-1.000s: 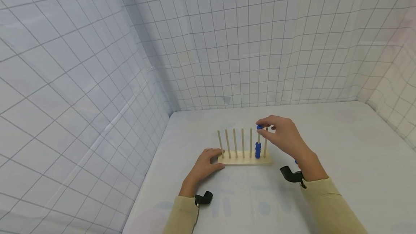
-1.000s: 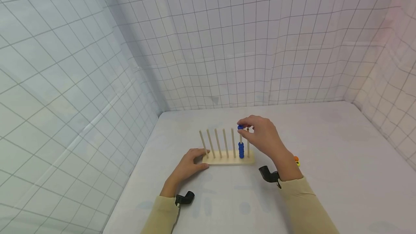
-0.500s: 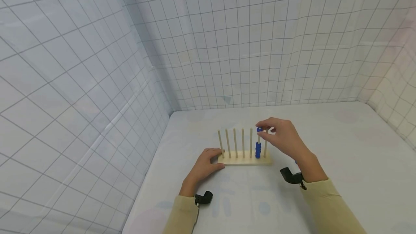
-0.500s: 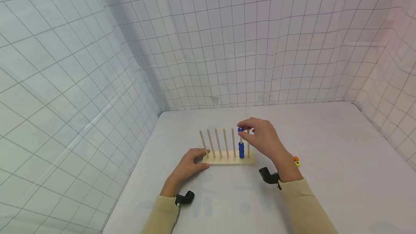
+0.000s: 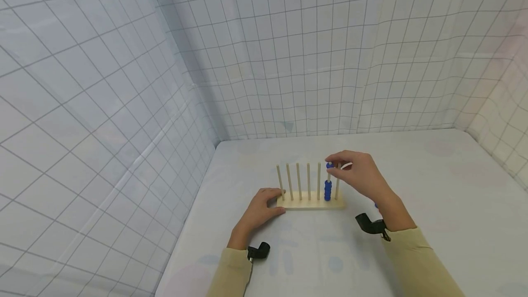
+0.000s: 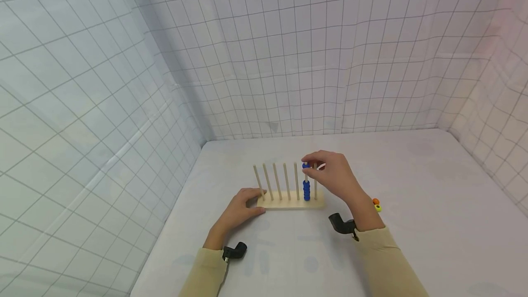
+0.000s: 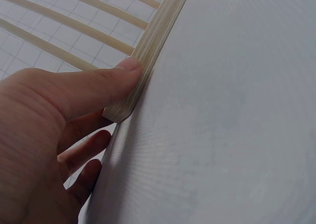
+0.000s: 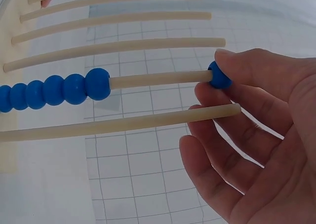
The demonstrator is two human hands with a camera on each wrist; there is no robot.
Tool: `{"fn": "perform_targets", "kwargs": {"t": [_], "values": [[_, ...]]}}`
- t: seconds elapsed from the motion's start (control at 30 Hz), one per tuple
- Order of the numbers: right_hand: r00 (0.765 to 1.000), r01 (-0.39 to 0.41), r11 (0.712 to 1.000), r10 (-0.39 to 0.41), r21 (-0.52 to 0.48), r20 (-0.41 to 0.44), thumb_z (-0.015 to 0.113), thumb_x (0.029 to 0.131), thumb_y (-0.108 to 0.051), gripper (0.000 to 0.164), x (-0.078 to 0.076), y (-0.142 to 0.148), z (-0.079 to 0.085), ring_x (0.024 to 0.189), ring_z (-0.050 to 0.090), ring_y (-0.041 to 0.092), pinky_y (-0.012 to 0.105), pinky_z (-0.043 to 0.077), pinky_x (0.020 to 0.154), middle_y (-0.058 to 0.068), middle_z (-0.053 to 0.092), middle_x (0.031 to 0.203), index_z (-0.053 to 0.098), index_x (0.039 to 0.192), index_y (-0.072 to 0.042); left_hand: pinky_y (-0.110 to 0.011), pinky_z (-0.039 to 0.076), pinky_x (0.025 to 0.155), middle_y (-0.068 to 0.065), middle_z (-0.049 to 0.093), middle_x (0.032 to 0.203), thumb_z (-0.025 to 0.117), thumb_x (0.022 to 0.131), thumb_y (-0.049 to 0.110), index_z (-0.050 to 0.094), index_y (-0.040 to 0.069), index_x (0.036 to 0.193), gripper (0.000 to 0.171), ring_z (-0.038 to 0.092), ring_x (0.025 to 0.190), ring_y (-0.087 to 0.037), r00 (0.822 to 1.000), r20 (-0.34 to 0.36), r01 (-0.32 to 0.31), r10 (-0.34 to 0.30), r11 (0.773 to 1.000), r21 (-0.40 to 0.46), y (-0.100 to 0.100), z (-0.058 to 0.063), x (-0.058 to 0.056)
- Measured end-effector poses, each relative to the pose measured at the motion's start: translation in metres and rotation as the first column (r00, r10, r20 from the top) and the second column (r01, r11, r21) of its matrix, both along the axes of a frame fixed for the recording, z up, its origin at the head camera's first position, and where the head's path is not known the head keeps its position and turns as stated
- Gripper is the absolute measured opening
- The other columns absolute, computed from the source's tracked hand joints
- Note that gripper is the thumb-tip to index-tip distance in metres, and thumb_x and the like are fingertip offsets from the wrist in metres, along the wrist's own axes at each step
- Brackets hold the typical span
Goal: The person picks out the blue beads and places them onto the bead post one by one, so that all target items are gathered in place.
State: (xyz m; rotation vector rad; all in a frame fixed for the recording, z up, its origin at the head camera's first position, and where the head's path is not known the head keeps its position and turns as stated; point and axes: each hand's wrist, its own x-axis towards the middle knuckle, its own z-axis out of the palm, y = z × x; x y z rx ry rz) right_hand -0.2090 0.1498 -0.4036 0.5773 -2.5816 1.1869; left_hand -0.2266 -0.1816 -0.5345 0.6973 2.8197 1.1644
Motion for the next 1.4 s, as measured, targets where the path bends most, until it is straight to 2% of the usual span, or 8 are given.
{"fn": "perform_targets", "kwargs": {"t": [0.27, 0.5, 1.13, 1.4], "values": [[0.997, 0.012, 1.000, -0.011, -0.013, 0.079, 0.077, 0.091, -0.022, 0.017, -0.001, 0.000, -0.001, 0.089, 0.061, 0.015, 0.040, 0.057, 0.082, -0.005, 0.066, 0.090, 0.075, 0.108, -0.022, -0.047, 0.038, 0.110, -0.001, 0.060, 0.137, 0.080, 0.087, 0.034, 0.064, 0.015, 0.137, 0.056, 0.047, 0.130, -0.023, 1.000, -0.013, 0.012, -0.011, 1.000, 0.007, 0.000, 0.001, 0.000], [0.996, 0.015, 1.000, -0.014, -0.014, 0.085, 0.077, 0.091, -0.022, 0.017, -0.001, -0.001, -0.003, 0.089, 0.061, 0.016, 0.040, 0.057, 0.082, -0.004, 0.065, 0.089, 0.075, 0.108, -0.021, -0.048, 0.038, 0.109, 0.000, 0.061, 0.136, 0.081, 0.087, 0.033, 0.065, 0.017, 0.135, 0.053, 0.048, 0.129, -0.023, 1.000, -0.027, 0.017, -0.017, 1.000, 0.014, 0.000, 0.000, 0.000], [0.994, 0.013, 0.999, -0.009, -0.039, 0.110, 0.079, 0.090, -0.022, 0.022, -0.003, -0.001, -0.011, 0.089, 0.063, 0.016, 0.040, 0.058, 0.081, -0.003, 0.065, 0.088, 0.074, 0.111, -0.020, -0.046, 0.038, 0.110, 0.002, 0.059, 0.137, 0.080, 0.087, 0.035, 0.064, 0.020, 0.136, 0.053, 0.047, 0.130, -0.021, 1.000, -0.004, 0.007, -0.007, 1.000, 0.000, 0.000, 0.000, -0.001], [0.986, 0.034, 0.998, -0.025, -0.052, 0.164, 0.079, 0.089, -0.024, 0.020, -0.004, 0.000, -0.015, 0.094, 0.068, 0.026, 0.039, 0.057, 0.076, -0.002, 0.065, 0.089, 0.074, 0.108, -0.021, -0.046, 0.037, 0.110, 0.003, 0.059, 0.137, 0.080, 0.087, 0.033, 0.064, 0.020, 0.137, 0.053, 0.047, 0.130, -0.020, 1.000, 0.004, 0.002, -0.002, 1.000, 0.004, 0.000, 0.001, 0.000]]}}
